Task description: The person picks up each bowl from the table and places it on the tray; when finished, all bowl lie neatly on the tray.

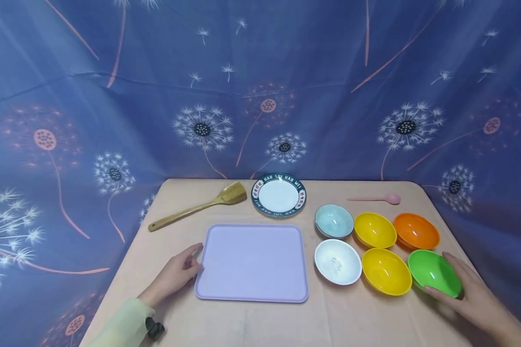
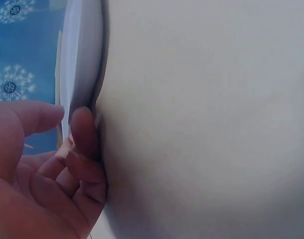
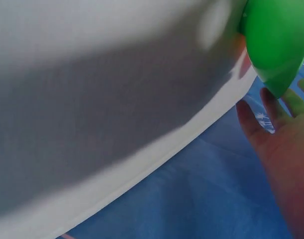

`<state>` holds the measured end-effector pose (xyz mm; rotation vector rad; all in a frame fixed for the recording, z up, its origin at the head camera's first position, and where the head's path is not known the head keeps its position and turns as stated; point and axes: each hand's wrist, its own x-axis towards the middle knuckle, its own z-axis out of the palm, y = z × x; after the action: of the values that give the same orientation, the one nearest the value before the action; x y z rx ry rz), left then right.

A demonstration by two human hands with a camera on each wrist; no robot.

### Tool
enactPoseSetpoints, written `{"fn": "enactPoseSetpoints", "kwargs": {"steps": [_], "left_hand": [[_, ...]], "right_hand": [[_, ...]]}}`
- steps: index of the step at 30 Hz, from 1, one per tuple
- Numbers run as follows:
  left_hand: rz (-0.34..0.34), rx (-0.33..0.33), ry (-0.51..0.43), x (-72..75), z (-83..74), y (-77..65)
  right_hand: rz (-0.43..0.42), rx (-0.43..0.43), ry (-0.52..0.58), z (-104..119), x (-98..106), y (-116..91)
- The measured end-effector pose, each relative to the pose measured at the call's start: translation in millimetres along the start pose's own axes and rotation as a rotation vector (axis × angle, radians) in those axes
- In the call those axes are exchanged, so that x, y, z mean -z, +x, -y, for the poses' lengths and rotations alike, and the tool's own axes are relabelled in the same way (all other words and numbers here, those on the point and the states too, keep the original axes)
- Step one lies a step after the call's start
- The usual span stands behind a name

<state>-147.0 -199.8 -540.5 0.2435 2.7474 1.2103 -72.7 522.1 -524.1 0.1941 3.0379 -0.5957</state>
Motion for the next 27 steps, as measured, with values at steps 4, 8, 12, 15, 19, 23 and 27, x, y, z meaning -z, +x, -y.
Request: {"fn": "enactPoseSetpoints", "kwargs": {"steps": [4,8,12,15,19,23,27], "left_hand": [[0.066,0.018,-0.062,1.1,3.5,4.8],[0.118,0.023,-0.1,4.3,5.4,10.6],[0.14,0.023,-0.107,7.3,6.5,18.7],[0.138,0.027,-0.099,7.8,7.0,23.9],[0.128,0.024,-0.088,6.6,9.1,29.6],[0.145,0.018,-0.14,5.8,12.6,32.4],[0.182,0.018,-0.232,6.8,16.8,32.8]], "right_hand": [[-0.008,0.007,-0.009,-2.1,-3.7,2.2],[-0.017,0.017,-0.009,-2.8,-5.9,2.6],[-0.018,0.025,-0.007,-4.6,-7.1,2.7],[-0.015,0.028,-0.01,-6.1,-7.3,3.1],[0.002,0.021,-0.01,-6.8,-6.6,4.1],[0.046,-0.003,0.001,-6.3,-6.6,3.8],[0.088,-0.039,0.017,-6.1,-6.1,5.0]]}}
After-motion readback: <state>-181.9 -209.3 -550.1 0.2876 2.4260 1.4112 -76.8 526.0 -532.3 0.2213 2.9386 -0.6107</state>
